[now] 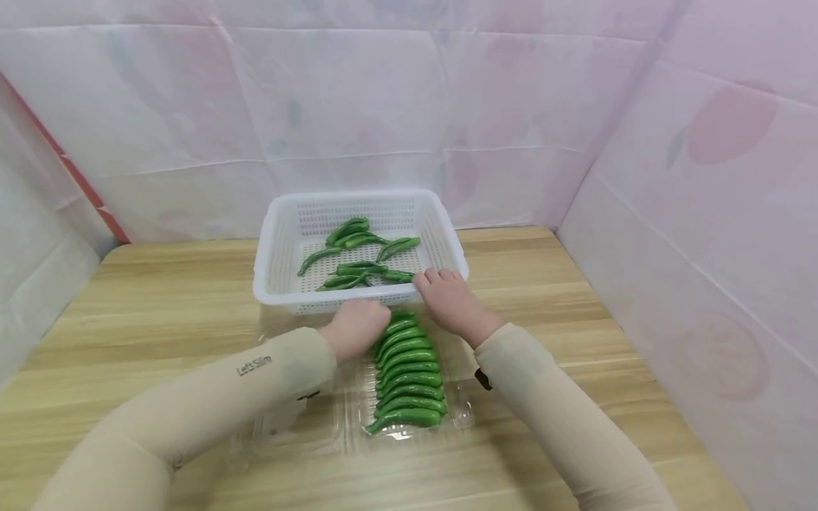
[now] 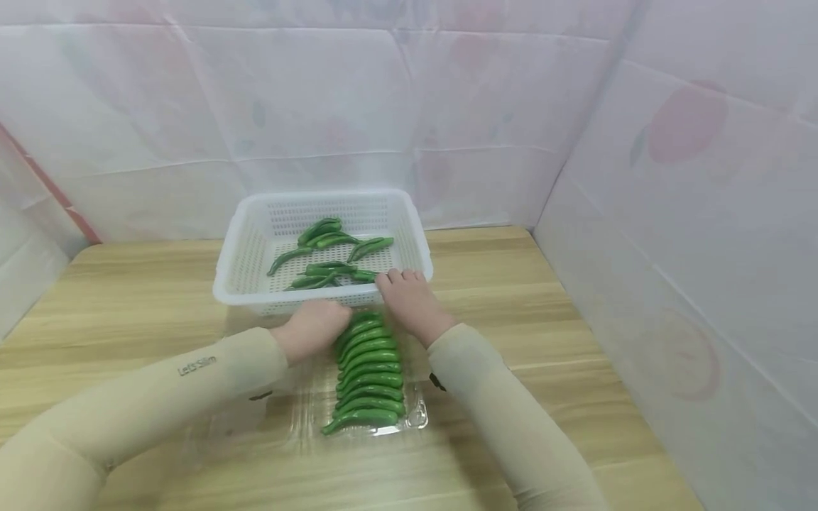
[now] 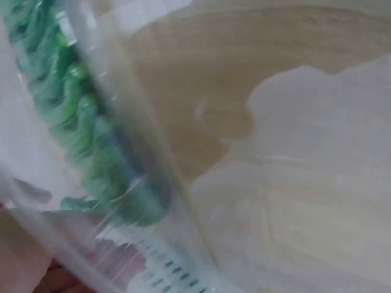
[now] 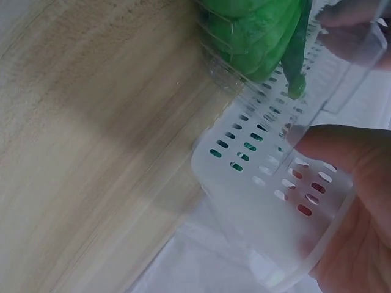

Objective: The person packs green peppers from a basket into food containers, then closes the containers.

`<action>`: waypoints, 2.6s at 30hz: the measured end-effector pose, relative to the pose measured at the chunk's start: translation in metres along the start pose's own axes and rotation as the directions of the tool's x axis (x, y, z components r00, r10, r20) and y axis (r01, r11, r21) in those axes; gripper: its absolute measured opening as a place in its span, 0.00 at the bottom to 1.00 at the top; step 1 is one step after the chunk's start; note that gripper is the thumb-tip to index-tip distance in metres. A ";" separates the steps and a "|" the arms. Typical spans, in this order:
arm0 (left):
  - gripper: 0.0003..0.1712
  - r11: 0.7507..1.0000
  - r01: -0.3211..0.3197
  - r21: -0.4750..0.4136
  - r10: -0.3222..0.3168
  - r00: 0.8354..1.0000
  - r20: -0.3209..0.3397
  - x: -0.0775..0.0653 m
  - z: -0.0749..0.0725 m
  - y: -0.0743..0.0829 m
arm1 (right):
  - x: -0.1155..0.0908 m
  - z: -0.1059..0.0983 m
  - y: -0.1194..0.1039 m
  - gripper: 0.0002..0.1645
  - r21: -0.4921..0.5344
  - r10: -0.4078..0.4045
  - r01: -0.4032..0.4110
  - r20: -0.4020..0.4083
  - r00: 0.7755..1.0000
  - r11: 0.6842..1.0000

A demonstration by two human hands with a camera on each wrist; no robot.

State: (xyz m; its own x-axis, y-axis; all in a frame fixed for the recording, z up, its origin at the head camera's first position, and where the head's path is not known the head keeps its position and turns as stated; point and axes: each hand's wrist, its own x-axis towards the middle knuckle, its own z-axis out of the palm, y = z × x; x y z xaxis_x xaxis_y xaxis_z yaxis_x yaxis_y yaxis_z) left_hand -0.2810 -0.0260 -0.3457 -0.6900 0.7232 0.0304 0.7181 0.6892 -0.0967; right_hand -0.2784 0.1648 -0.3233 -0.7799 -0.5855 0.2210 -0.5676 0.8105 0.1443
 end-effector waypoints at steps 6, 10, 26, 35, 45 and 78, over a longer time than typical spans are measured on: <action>0.05 0.998 -0.047 0.032 0.045 0.998 0.054 -0.003 -0.009 0.000 | 0.003 -0.002 -0.001 0.14 -0.003 0.025 -0.025 0.012 1.000 1.000; 0.05 0.995 -0.089 0.044 0.086 0.994 0.069 -0.002 -0.005 0.001 | 0.005 -0.003 -0.001 0.16 -0.007 0.041 -0.041 0.029 0.999 0.999; 0.07 0.995 0.055 -0.078 -0.055 0.999 0.003 0.016 -0.109 -0.065 | 0.008 -0.009 -0.011 0.09 0.022 0.108 -0.112 0.157 0.982 0.993; 0.06 0.997 0.079 -0.027 -0.067 0.949 0.307 0.054 -0.102 -0.096 | 0.000 -0.007 -0.021 0.13 0.010 0.075 -0.076 0.110 0.991 0.997; 0.10 0.985 0.168 -0.044 -0.133 0.890 0.437 0.068 -0.070 -0.118 | -0.001 -0.011 -0.041 0.18 0.009 0.112 -0.114 0.146 0.983 0.993; 0.07 0.974 0.220 -0.053 -0.186 0.911 0.369 0.052 -0.042 -0.131 | 0.006 -0.025 -0.052 0.10 0.047 0.119 -0.132 0.218 0.969 0.990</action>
State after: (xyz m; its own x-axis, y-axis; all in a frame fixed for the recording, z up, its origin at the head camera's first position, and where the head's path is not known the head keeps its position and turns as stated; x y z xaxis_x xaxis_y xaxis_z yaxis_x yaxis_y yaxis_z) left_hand -0.4073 -0.0767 -0.2897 -0.7954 0.5139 -0.3213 0.5521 0.8330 -0.0344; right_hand -0.2473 0.1190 -0.3055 -0.8803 -0.4739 0.0212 -0.4716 0.8791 0.0687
